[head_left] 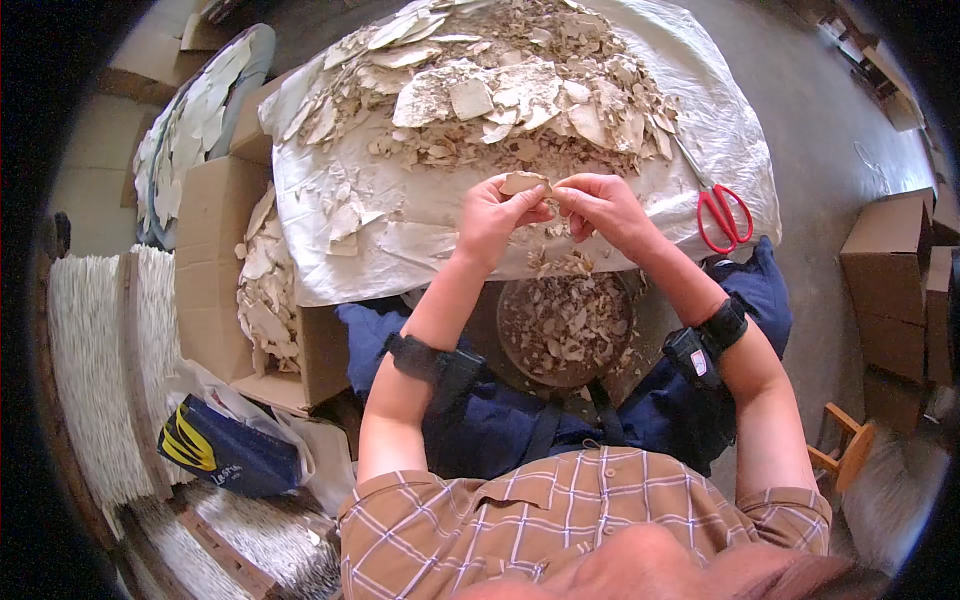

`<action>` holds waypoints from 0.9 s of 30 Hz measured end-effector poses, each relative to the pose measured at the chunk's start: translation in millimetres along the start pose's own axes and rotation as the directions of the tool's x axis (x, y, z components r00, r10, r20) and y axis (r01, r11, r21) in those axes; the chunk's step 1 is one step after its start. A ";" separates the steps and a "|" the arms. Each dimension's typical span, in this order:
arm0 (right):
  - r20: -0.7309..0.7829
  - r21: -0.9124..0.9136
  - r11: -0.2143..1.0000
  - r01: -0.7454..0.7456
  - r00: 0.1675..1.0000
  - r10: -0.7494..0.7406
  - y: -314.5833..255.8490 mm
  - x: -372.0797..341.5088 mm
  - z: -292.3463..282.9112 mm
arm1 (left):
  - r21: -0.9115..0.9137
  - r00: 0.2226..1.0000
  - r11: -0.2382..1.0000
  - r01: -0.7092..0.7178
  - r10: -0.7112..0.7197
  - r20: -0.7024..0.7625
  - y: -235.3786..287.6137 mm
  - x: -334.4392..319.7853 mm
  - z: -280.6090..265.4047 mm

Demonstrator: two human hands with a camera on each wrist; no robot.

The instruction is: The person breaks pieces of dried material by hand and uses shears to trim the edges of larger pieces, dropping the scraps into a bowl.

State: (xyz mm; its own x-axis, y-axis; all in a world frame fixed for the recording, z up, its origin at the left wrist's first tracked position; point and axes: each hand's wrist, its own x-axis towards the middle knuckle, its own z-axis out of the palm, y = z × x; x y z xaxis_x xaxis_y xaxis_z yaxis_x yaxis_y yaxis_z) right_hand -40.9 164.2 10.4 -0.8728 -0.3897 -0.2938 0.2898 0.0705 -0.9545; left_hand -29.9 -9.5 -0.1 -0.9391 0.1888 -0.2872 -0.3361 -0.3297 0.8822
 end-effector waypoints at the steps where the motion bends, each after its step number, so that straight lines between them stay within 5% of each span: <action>1: -0.014 -0.149 0.986 0.077 0.997 -0.080 1.4 0.0 1.3 | 0.072 0.999 0.996 -0.047 0.047 0.003 -1.1 0.4 1.7; 6: -0.069 -0.361 0.918 0.166 0.976 -0.204 2.5 -0.3 2.5 | 0.281 0.984 0.943 -0.177 0.179 0.018 -7.9 0.4 7.9; 8: 0.036 -0.792 0.520 0.320 0.874 -0.484 6.5 1.6 0.8 | 0.536 0.962 0.807 -0.246 0.269 0.036 -12.8 -1.6 9.9; 9: 0.035 -0.791 0.522 0.319 0.875 -0.482 5.0 -0.4 3.7 | 0.537 0.963 0.808 -0.244 0.267 0.036 -12.6 -2.9 11.6; 11: -0.001 -0.892 0.415 0.180 0.917 -0.399 2.0 -5.2 9.8 | 0.836 0.710 0.115 -0.536 0.598 0.373 -11.8 -5.1 15.0; 13: -0.017 -0.846 0.507 0.164 0.943 -0.333 -1.3 -5.9 8.0 | 0.848 0.728 0.124 -0.515 0.585 0.356 -15.5 -5.2 13.6; 15: -0.015 -0.793 0.590 0.152 0.963 -0.268 -1.0 -2.4 5.4 | 0.669 0.964 0.700 -0.249 0.244 0.103 -14.8 -3.1 7.0; 16: -0.098 -0.666 0.731 0.152 0.953 -0.287 0.8 1.4 2.7 | 0.670 0.964 0.700 -0.248 0.246 0.099 -13.9 -2.0 3.9; 18: -0.194 -0.466 0.873 0.145 0.946 -0.260 1.6 3.8 -1.3 | 0.260 0.990 0.959 -0.117 0.091 0.108 -12.5 0.4 -0.4; 22: -0.079 -0.407 0.877 0.255 0.947 -0.312 6.9 2.2 5.1 | 0.243 0.987 0.961 -0.130 0.102 0.126 -13.0 0.2 -4.4; 24: -0.012 -0.612 0.709 0.350 0.892 -0.451 7.5 3.7 3.3 | 0.327 0.990 0.937 -0.124 0.095 0.103 -13.8 0.8 -2.3; 27: 0.006 -0.664 0.664 0.344 0.891 -0.455 4.7 2.4 2.2 | 0.354 0.986 0.922 -0.158 0.128 0.104 -16.3 2.5 -1.8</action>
State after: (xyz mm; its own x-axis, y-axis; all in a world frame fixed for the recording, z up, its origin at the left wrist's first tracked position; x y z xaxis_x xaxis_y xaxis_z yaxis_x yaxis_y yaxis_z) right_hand -40.8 161.6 5.3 -0.9066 -0.3850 0.1727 -0.3683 0.5222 -0.7692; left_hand -26.9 -5.3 -15.8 -0.9618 0.2403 -0.1310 -0.1364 -0.0058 0.9906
